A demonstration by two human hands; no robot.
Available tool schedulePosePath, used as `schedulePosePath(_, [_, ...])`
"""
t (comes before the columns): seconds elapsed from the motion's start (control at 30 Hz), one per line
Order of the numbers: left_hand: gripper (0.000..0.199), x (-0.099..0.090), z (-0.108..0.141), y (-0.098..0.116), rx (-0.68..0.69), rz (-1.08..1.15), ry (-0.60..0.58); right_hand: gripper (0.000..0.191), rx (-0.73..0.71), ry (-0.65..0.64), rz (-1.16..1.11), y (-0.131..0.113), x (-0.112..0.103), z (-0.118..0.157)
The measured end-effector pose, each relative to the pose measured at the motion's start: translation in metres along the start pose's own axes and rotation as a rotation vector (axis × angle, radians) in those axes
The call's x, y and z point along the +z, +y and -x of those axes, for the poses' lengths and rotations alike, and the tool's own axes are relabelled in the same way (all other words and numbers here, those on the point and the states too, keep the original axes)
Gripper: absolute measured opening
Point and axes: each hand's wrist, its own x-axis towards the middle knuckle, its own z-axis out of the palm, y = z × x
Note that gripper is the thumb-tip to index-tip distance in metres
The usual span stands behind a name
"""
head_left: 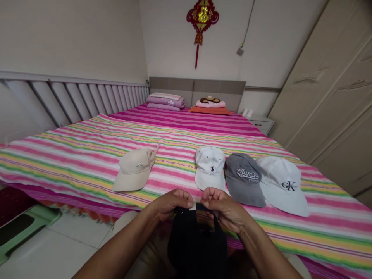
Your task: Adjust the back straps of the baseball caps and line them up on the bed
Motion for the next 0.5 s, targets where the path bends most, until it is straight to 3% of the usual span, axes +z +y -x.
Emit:
schedulePosePath(0.2, [0.013,-0.001,0.002,0.012,0.146,0.258,-0.099,0.03,0.103,-0.21,0.082,0.003,-0.02,0.002])
schedulePosePath(0.27, [0.015,-0.004,0.003,0.017,0.179,0.282,-0.128,0.033,0.091,-0.237,0.011,0.005,-0.025,0.004])
schedulePosePath(0.37, [0.02,-0.011,0.006,0.018,0.142,0.258,-0.173,0.032,-0.031,-0.152,-0.167,0.004,-0.022,0.006])
schedulePosePath(0.5, [0.042,-0.019,0.006,0.006,0.158,0.277,-0.205,0.03,-0.13,-0.02,-0.284,-0.005,-0.01,0.008])
